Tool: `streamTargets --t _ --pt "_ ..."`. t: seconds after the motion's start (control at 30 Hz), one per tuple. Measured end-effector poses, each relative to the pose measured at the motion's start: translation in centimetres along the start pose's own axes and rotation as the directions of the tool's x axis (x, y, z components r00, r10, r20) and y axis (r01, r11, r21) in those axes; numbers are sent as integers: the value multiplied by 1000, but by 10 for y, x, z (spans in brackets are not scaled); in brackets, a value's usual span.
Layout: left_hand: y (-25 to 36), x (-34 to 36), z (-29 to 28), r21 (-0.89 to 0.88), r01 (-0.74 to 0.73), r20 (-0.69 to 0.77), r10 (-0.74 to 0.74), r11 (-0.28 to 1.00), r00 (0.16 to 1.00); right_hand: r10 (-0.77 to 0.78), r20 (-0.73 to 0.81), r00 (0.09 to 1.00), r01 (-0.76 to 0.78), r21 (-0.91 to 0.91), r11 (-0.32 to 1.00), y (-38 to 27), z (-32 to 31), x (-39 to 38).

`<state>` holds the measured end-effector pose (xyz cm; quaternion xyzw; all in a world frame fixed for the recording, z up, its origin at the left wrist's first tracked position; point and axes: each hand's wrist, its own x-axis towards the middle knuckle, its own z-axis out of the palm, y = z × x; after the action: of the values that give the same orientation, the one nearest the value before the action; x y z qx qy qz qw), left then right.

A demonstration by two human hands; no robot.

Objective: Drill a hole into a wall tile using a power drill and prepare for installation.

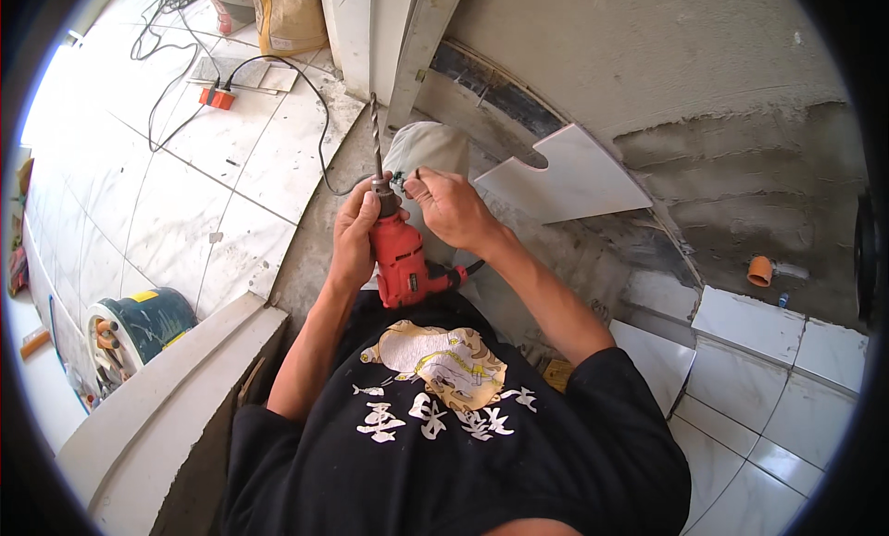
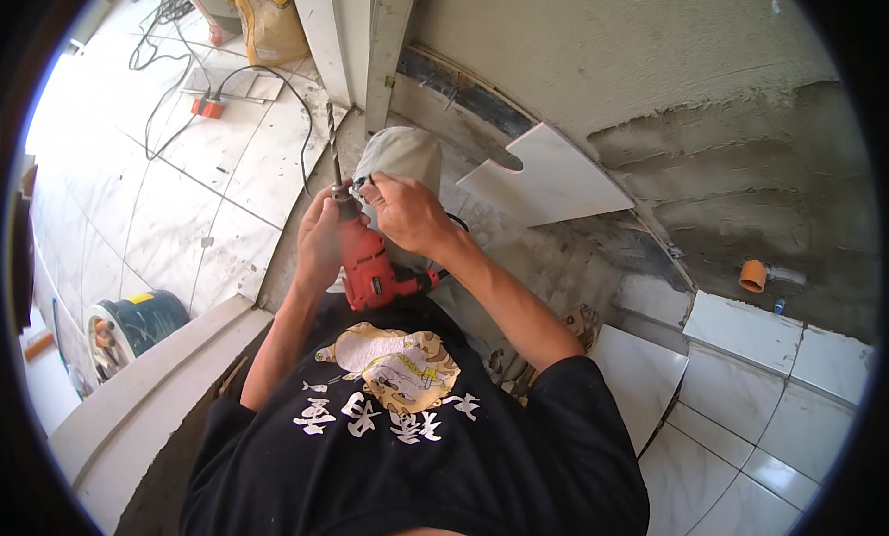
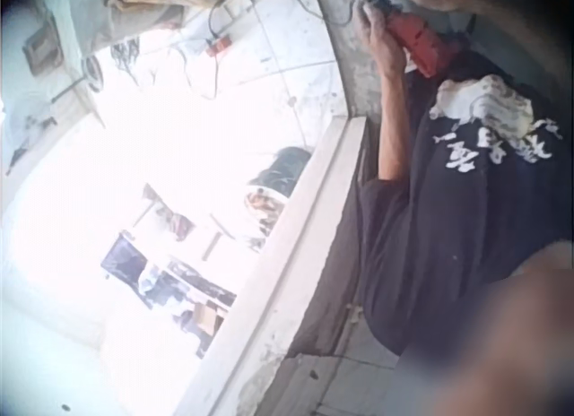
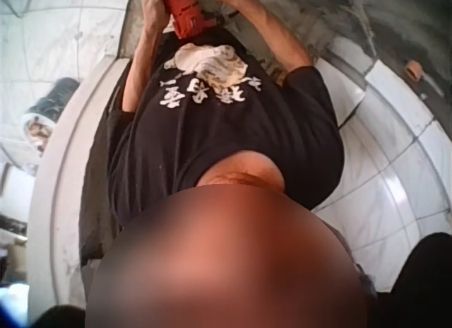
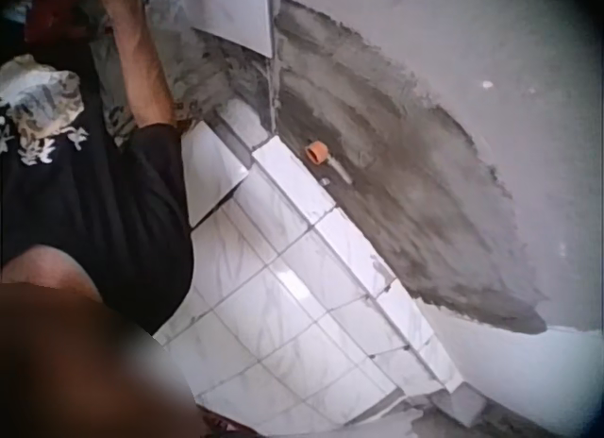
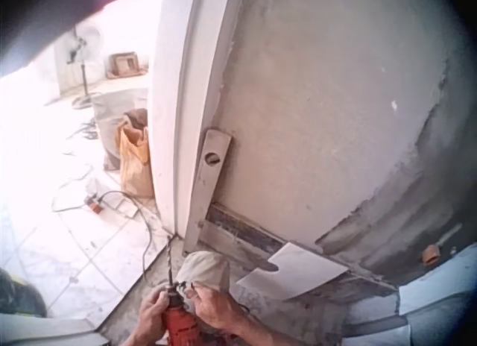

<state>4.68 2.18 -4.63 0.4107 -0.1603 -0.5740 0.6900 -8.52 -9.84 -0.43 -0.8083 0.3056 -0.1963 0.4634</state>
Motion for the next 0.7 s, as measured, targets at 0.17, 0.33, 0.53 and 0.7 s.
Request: streamTargets --t 0.17,0.33,0.53,0.7 --pt "-2 4 2 10 -33 18 33 999 999 -213 99 972 233 -313 921 0 -7 7" --pt "-1 6 1 28 -42 43 41 999 998 -333 163 929 371 -420 828 3 -14 14" --pt "0 6 0 54 -28 66 24 998 998 -450 96 888 440 -459 772 14 -5 12" --pt "0 5 9 173 -59 3 59 983 998 -329 -38 943 305 -289 907 14 8 4"
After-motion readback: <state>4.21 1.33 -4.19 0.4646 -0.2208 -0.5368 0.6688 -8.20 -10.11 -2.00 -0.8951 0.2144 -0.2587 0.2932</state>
